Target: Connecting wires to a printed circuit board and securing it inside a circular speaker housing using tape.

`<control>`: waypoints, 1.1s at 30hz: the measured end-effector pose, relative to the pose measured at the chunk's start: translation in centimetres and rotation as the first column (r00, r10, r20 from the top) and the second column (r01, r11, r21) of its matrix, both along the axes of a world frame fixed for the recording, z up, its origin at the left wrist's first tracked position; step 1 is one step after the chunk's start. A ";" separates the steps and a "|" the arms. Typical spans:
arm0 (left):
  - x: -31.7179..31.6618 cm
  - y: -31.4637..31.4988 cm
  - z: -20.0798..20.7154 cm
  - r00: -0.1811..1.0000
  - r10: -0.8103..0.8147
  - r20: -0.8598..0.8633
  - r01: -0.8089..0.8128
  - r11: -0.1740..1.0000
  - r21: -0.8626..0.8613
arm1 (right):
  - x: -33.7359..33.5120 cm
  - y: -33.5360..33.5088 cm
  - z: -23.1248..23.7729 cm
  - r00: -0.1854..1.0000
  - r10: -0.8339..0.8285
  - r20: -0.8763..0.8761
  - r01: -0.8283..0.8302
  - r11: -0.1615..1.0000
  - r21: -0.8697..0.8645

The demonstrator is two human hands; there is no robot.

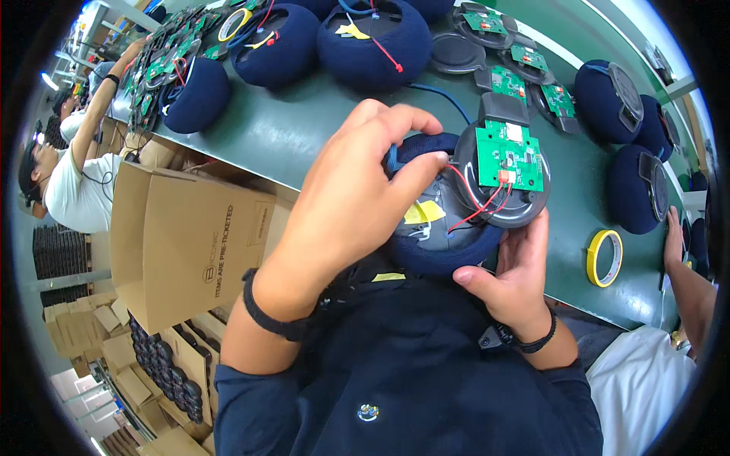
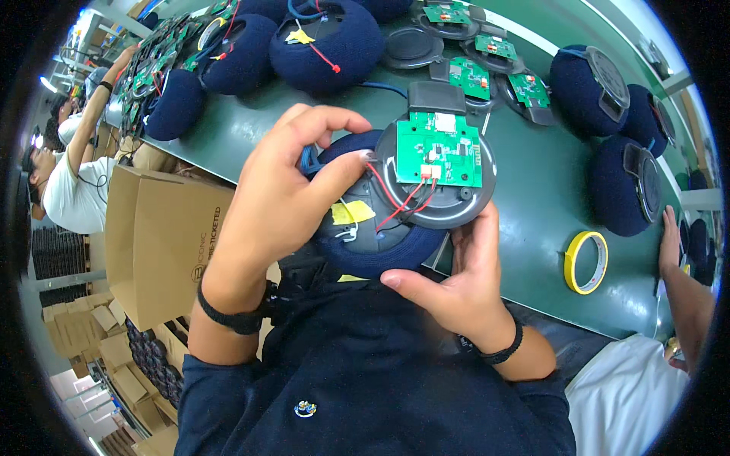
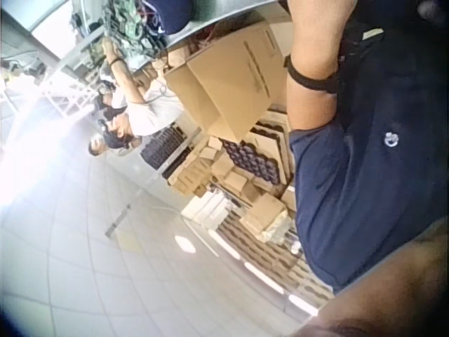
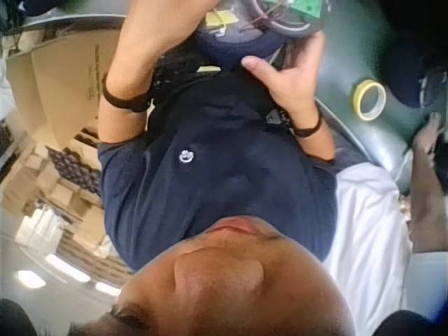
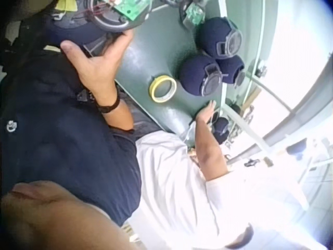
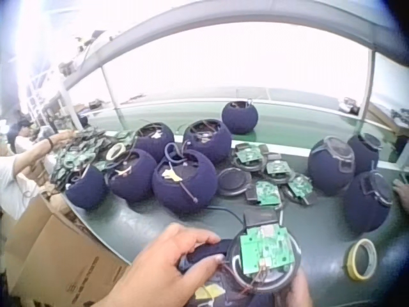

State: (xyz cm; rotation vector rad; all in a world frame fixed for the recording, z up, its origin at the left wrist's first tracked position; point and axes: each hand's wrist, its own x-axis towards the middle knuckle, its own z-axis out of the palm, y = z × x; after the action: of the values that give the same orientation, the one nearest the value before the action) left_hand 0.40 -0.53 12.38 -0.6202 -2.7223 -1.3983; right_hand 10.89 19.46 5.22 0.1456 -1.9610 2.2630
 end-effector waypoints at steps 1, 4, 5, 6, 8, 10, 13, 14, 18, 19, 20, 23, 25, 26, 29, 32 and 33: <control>0.1 0.0 -0.4 1.000 -0.007 0.001 0.007 1.000 0.002 | 0.0 0.1 0.0 1.000 -0.007 0.001 0.007 1.000 0.002; 0.0 -0.7 -1.3 0.984 -0.068 -0.165 0.076 0.996 0.039 | -0.1 0.3 -0.1 0.999 0.011 -0.038 -0.009 0.998 0.058; 0.3 -1.0 -1.1 0.984 -0.076 -0.162 0.084 0.996 0.042 | -0.1 0.3 -0.2 0.999 0.002 -0.036 0.000 0.998 0.061; 0.7 -1.2 -0.7 0.988 -0.073 -0.137 0.075 0.997 0.009 | -0.1 0.4 -0.3 0.998 0.015 -0.054 -0.011 0.997 0.076; 0.7 -1.7 -1.1 0.978 -0.081 -0.194 0.081 0.997 -0.007 | -0.1 0.4 -0.4 0.997 0.028 -0.070 -0.021 0.995 0.093; 0.8 -1.6 -0.8 0.977 -0.071 -0.200 0.066 0.997 -0.031 | -0.1 0.3 -0.3 0.997 0.016 -0.075 -0.009 0.996 0.089; 0.8 -1.2 -0.3 0.981 -0.039 -0.191 0.029 0.998 -0.056 | -0.1 0.3 -0.3 0.998 0.011 -0.061 -0.007 0.997 0.073; 0.7 -1.0 -0.2 0.984 -0.018 -0.175 0.008 0.998 -0.057 | -0.1 0.3 -0.3 0.998 0.009 -0.061 -0.004 0.997 0.076; 0.1 -0.7 0.4 0.995 0.004 -0.104 -0.010 0.999 -0.052 | 0.0 0.2 -0.4 0.999 0.015 -0.049 -0.011 0.997 0.082; 0.0 -0.6 0.6 0.999 0.005 -0.051 -0.007 0.999 -0.044 | 0.1 0.2 -0.3 0.999 0.010 -0.048 -0.006 0.997 0.074; -0.1 -0.5 0.8 1.000 0.006 0.003 -0.006 0.999 -0.036 | 0.2 0.2 -0.3 0.999 0.009 -0.049 -0.006 0.997 0.074; -0.4 -0.5 1.0 1.000 -0.008 0.010 0.009 0.996 -0.088 | 0.1 0.3 -0.6 0.999 0.016 -0.050 -0.012 0.997 0.075; -0.6 -0.3 1.3 1.000 -0.021 -0.018 0.018 0.990 -0.141 | 0.1 0.3 -0.7 0.997 0.019 -0.075 -0.012 0.995 0.100; -0.7 -0.3 1.4 0.998 -0.033 -0.047 0.023 0.981 -0.192 | 0.1 0.3 -0.7 0.997 0.021 -0.075 -0.013 0.995 0.099; -0.9 -0.2 1.2 0.996 -0.055 -0.067 0.044 0.985 -0.165 | 0.0 0.3 -0.6 0.996 0.031 -0.085 -0.023 0.995 0.099; -1.1 -0.1 0.4 0.992 -0.084 -0.095 0.081 0.996 -0.033 | 0.3 0.1 -0.4 0.998 0.010 -0.058 -0.005 0.996 0.090; -1.0 -0.2 0.4 0.992 -0.082 -0.096 0.079 0.996 -0.035 | 0.3 0.0 -0.5 0.999 0.005 -0.049 0.000 0.996 0.092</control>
State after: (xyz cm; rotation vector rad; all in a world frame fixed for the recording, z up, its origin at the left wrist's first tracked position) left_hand -0.65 -0.77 12.75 -0.7870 -2.6759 -1.3073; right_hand 11.17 19.43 4.77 0.2121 -2.0417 2.1500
